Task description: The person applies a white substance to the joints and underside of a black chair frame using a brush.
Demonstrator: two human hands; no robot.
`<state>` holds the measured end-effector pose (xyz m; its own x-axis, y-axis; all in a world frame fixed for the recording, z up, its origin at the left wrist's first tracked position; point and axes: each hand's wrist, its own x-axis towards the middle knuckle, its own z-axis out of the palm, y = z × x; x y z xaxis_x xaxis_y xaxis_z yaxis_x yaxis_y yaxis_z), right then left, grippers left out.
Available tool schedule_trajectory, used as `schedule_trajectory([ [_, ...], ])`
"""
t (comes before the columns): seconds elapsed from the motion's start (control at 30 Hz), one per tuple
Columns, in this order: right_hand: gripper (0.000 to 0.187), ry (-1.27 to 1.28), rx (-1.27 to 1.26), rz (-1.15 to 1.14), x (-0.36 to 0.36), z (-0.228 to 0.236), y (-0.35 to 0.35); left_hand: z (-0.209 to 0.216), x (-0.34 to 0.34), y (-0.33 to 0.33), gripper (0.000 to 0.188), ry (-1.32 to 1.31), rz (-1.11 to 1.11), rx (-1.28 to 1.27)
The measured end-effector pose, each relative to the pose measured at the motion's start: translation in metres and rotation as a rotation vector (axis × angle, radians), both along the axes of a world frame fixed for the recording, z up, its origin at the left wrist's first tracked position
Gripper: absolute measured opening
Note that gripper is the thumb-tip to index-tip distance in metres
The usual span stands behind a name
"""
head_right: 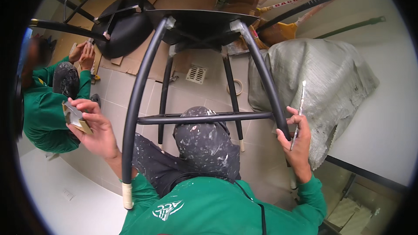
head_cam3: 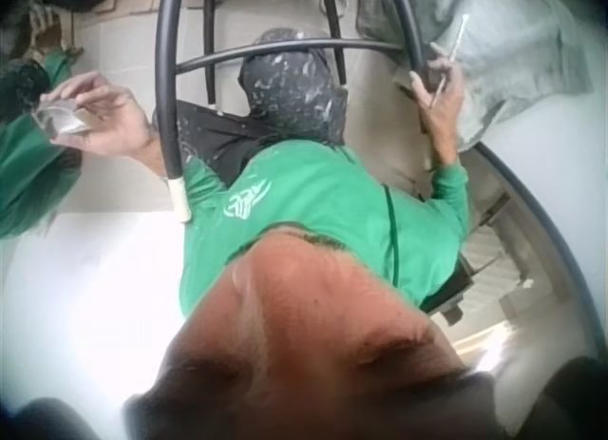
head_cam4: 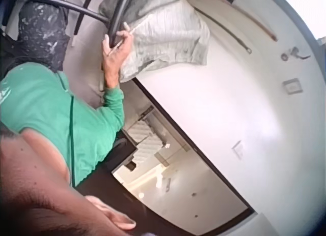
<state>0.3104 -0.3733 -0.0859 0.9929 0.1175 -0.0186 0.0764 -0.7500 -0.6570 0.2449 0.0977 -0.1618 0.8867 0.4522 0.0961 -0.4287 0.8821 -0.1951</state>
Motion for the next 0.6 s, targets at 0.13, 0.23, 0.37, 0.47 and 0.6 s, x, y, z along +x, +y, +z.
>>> schedule_trajectory([
  [0.13,0.037,0.025,0.014,-0.031,0.007,-0.013,0.009,-0.017,0.024,0.012,0.066,0.003,-0.038,0.018],
  [0.23,0.038,0.027,0.009,-0.036,0.007,-0.021,0.010,-0.031,0.030,0.019,0.069,0.028,-0.073,0.010],
  [0.37,0.038,0.064,0.032,-0.066,0.011,-0.017,0.019,-0.034,0.038,0.023,0.074,0.063,-0.159,0.076],
  [0.47,0.038,0.061,0.045,-0.054,0.012,-0.017,0.017,-0.041,0.047,0.025,0.071,0.049,-0.273,0.185],
  [0.6,0.040,0.044,0.013,-0.071,0.009,-0.026,0.014,-0.048,0.081,0.012,0.066,0.080,-0.511,0.302],
])
